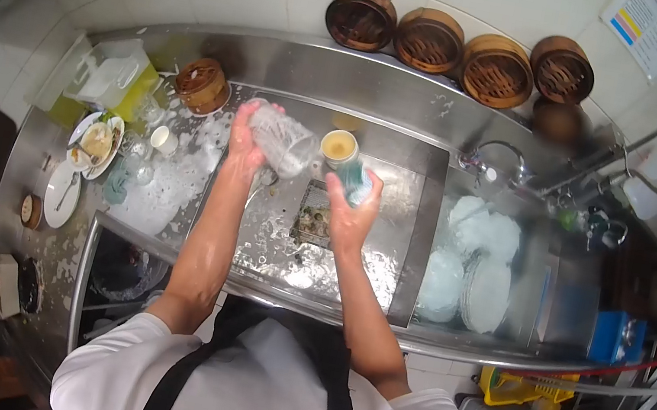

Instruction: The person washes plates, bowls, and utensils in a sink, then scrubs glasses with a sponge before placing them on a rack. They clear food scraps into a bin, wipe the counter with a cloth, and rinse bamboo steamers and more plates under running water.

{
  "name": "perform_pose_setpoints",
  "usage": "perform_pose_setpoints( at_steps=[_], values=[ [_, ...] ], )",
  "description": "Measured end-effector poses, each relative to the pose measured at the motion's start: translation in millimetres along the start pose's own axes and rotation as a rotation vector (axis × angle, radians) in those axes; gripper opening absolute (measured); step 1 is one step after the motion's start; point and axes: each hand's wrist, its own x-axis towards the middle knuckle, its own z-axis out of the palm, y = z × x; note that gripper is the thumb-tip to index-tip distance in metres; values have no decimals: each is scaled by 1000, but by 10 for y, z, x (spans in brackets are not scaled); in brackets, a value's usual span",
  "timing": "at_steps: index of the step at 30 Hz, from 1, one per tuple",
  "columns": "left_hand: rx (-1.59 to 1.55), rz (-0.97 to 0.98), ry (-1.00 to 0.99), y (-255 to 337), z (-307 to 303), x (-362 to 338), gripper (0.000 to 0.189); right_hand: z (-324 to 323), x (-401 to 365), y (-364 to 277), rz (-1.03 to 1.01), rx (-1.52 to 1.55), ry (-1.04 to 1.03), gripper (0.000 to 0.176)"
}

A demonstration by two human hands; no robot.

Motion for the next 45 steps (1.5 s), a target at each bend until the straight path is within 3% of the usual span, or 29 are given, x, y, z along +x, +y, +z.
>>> perform_pose_setpoints(
  at_steps=[1,3,5,7,9,11,15,16,18,19,20,21,23,24,25,27,29,31,33,34,35,36,37,39,40,41,43,44,45],
  values=[
    [-59,-92,63,-56,-62,18,28,20,35,80,2,-4,23,65],
    [9,-160,45,-184,-112,-66,26,126,86,255,-66,-75,-238,82],
    [81,-182,47,-166,-173,-92,21,164,44,234,-93,-110,-285,85],
    [217,-181,35,-52,-257,-127,20,174,53,112,-282,-580,-509,78],
    [362,-192,39,11,-476,-177,20,375,-8,116,-334,-592,-484,67],
    [409,-169,128,8,-572,-156,20,543,55,143,-861,-909,-585,55],
    [403,-178,137,182,-657,-138,23,826,-68,262,-1044,-1001,-425,31],
    [254,-226,57,251,-681,-153,25,899,-55,366,-1036,-1009,-428,31],
    [102,-277,-31,364,-586,-200,31,1034,96,549,-235,-208,-88,25],
    [-49,-130,-227,393,-519,-283,40,1043,108,579,-233,-212,-79,25],
    [-203,18,-421,421,-456,-329,48,1065,107,517,-383,-333,-96,24],
    [-213,18,-429,451,-402,-254,48,1076,154,406,-543,-459,-124,24],
    [-97,-197,-427,508,-465,-286,54,1049,-5,280,-811,-709,-183,24],
    [62,-280,-339,522,-433,-251,53,1055,105,202,-981,-832,-200,24],
    [63,-276,-361,509,-319,-85,53,1066,229,149,-999,-835,-188,24],
    [305,-391,-68,395,-339,-27,54,1008,103,220,-1265,-988,-217,28],
    [223,-367,-173,315,-278,-29,57,1006,197,294,-1196,-852,-136,31],
    [-340,-25,-719,140,-173,-274,61,1080,83,409,204,402,8,30],
    [-293,-66,-631,40,-323,-273,63,875,21,585,58,223,2,29],
    [-99,-304,-467,71,-434,-245,61,743,9,669,-95,39,-16,29],
    [171,-331,-353,68,-367,-247,59,671,72,635,-265,-140,-33,28],
    [428,-390,-250,63,-306,-250,56,594,61,614,-480,-829,-16,23],
    [430,-386,-239,22,-278,-285,56,538,21,631,-475,-823,-26,23],
    [581,-392,-25,-46,-246,-357,51,532,-72,372,-989,-922,-275,21],
    [630,-313,-117,-149,-330,-282,57,529,-38,307,-1110,-1004,-363,30],
    [633,-311,-109,-149,-318,-320,57,496,-5,313,-1108,-996,-368,30],
    [376,-401,-48,-118,-301,-387,79,478,144,326,-1036,-998,-335,33],
    [346,-286,-83,-30,-51,-646,100,513,219,323,-539,-779,-290,38],
    [342,-268,-71,-76,-146,-751,100,516,230,332,-545,-771,-310,38]
  ],
)
